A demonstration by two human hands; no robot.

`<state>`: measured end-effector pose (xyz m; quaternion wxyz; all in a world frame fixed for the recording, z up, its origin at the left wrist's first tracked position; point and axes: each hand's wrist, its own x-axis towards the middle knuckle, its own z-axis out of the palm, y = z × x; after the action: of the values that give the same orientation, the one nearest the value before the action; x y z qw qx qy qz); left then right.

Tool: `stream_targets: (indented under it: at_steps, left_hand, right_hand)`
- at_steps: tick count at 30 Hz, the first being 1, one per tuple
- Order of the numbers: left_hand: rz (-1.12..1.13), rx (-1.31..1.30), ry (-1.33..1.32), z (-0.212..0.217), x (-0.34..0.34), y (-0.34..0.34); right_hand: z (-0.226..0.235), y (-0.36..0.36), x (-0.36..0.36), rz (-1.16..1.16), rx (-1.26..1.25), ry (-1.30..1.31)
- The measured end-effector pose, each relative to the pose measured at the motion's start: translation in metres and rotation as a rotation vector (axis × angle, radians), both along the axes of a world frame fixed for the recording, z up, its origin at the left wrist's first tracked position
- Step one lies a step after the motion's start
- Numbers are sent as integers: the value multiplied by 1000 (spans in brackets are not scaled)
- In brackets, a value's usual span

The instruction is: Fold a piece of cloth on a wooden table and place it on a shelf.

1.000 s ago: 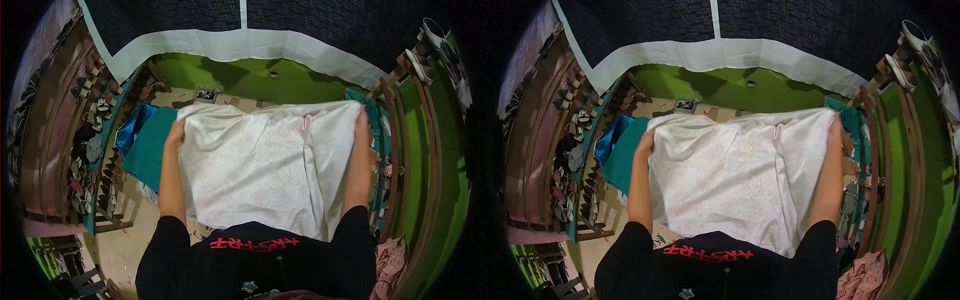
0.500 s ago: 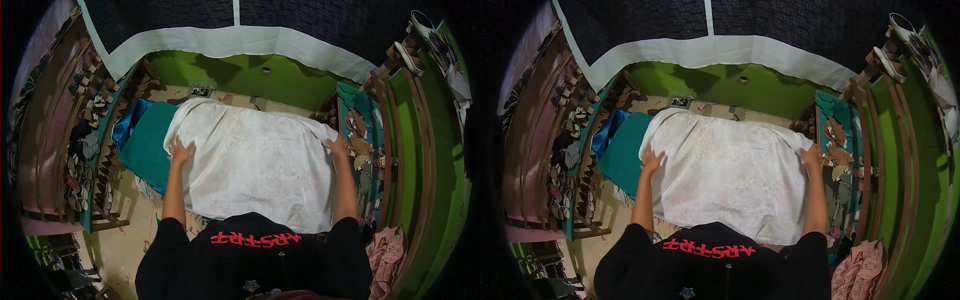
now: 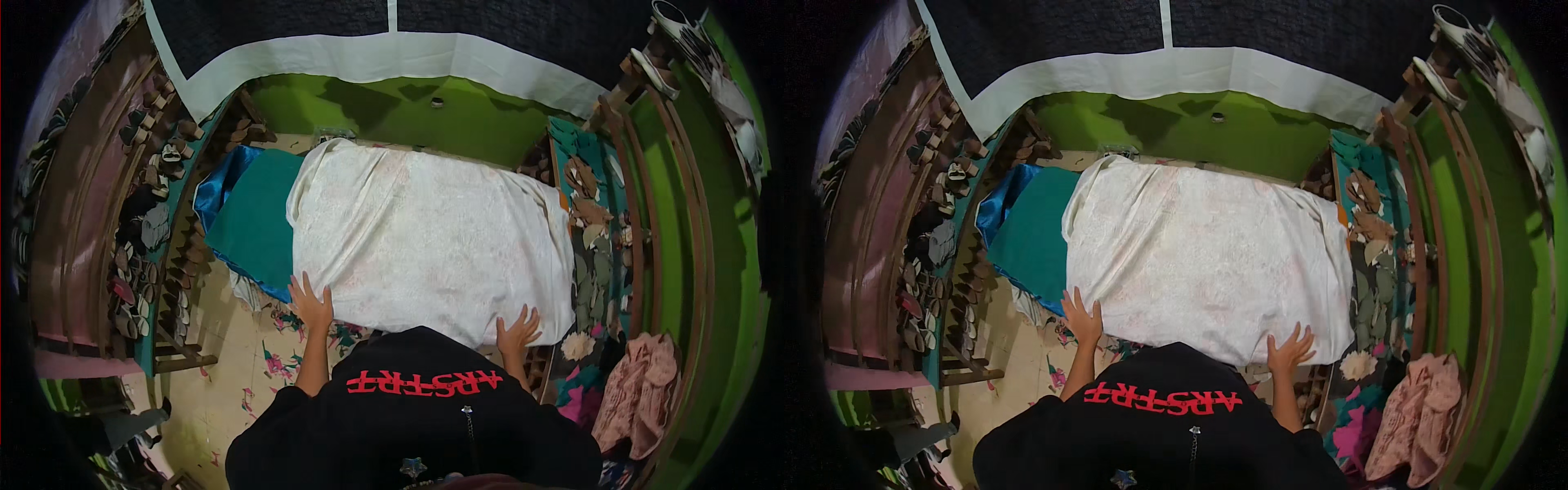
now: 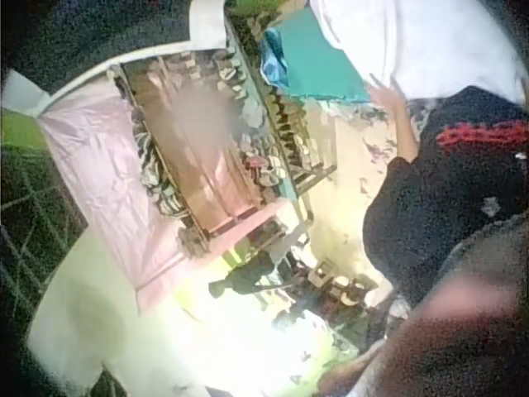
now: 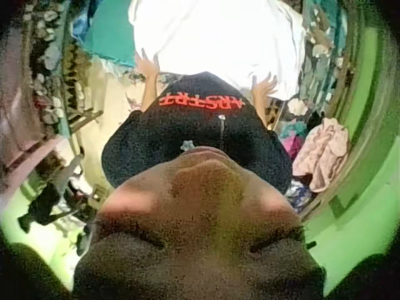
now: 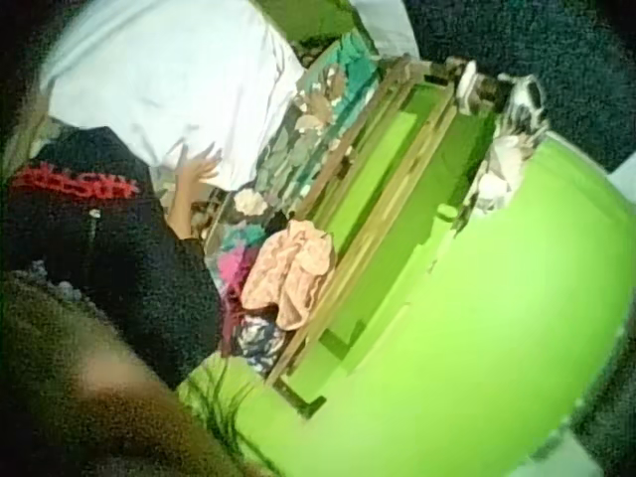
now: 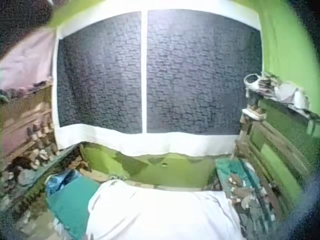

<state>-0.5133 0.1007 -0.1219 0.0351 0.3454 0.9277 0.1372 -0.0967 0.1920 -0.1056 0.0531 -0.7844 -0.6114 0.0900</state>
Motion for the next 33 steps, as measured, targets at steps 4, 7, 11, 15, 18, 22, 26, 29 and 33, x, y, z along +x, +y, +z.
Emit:
stream_targets:
  at_steps: [4,7,11,15,18,22,26,29,33]
  left_hand:
    - [285,660,-425,-62,-13,-29]
    - [584,574,-1355,-45,-5,-35]
    - [8,643,-1223,-66,-12,-56]
    - [-209,227,-1224,-51,-31,-75]
    - [-98,-142,-1137,-38,-44,-77]
    - [-31,-148,-1264,-19,-77,-65]
    - [-239,-89,-1174,49,-95,-50]
    - [-115,17,-1314,79,-102,-47]
    - [-217,852,-1821,108,-95,-65]
  right_hand:
    - [-15,-39,12,37,132,157]
    - [-12,-52,-2,122,171,171]
    - [-26,-51,-12,71,251,70]
    - [-19,-50,-30,-67,276,146]
    - [1,-52,-47,-166,326,338]
    - [18,-33,-35,-60,467,453]
    - [70,0,-26,116,485,582]
    - [114,14,-36,175,546,631]
    - [107,19,-37,290,645,843]
